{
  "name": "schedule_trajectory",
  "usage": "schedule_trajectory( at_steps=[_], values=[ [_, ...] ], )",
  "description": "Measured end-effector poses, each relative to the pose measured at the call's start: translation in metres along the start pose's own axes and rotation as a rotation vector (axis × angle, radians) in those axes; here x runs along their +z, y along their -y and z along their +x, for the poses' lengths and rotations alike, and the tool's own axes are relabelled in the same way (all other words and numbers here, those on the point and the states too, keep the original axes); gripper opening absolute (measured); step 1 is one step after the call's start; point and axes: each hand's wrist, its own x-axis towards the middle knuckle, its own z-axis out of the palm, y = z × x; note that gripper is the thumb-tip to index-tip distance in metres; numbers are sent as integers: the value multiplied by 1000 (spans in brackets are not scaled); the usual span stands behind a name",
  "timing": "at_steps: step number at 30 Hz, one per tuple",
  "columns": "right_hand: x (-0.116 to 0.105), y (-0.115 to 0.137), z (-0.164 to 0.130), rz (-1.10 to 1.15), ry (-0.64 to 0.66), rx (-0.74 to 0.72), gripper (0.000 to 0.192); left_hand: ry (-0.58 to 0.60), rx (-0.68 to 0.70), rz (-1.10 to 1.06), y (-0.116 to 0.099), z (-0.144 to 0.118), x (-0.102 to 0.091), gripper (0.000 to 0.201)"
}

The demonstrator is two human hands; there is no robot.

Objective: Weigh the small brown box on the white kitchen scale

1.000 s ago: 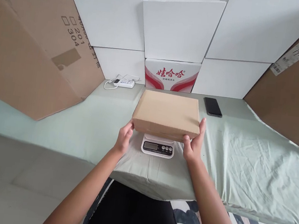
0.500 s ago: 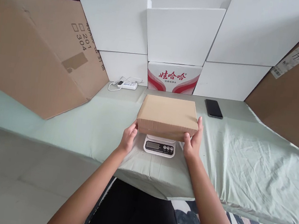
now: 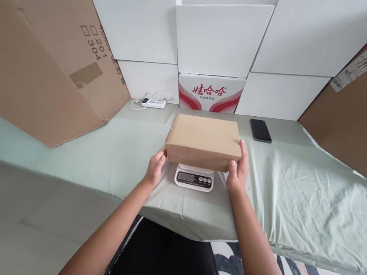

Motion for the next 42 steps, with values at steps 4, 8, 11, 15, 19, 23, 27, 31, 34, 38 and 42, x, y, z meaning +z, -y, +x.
schedule_trajectory(
  at_steps=[4, 8, 11, 15, 19, 23, 27, 31, 34, 38, 42],
  values=[
    [1, 1, 0, 13, -11, 33, 87, 8, -4, 11, -2, -1, 0, 86],
    [-1, 1, 1, 32, -21, 65, 91, -20, -20, -9, 4, -2, -1, 91],
    [-2, 1, 0, 41, -47, 77, 93, -34, -33, -19, 8, -2, -1, 93],
    [-2, 3, 0, 38, -25, 79, 90, -17, -31, -11, 5, -3, -2, 91],
    [0, 8, 0, 47, -19, 66, 89, -14, -37, -17, 2, -2, -1, 90],
    [2, 8, -1, 33, -21, 39, 87, 18, -19, -7, 0, -1, 1, 88],
    [3, 12, -1, 40, -15, 51, 87, 7, 3, -1, -5, 0, 1, 86],
    [0, 29, 21, 64, -10, 21, 92, 14, 71, -58, -20, 15, -5, 87],
    [4, 38, 57, 73, -18, -19, 90, -2, 100, -54, -26, 47, -10, 90],
    [29, 13, 99, 75, 17, -36, 96, -23, 70, -9, -3, 101, -4, 93],
    [58, -34, 102, 68, -16, 42, 110, -39, 2, -9, 32, 128, 7, 94]
  ],
)
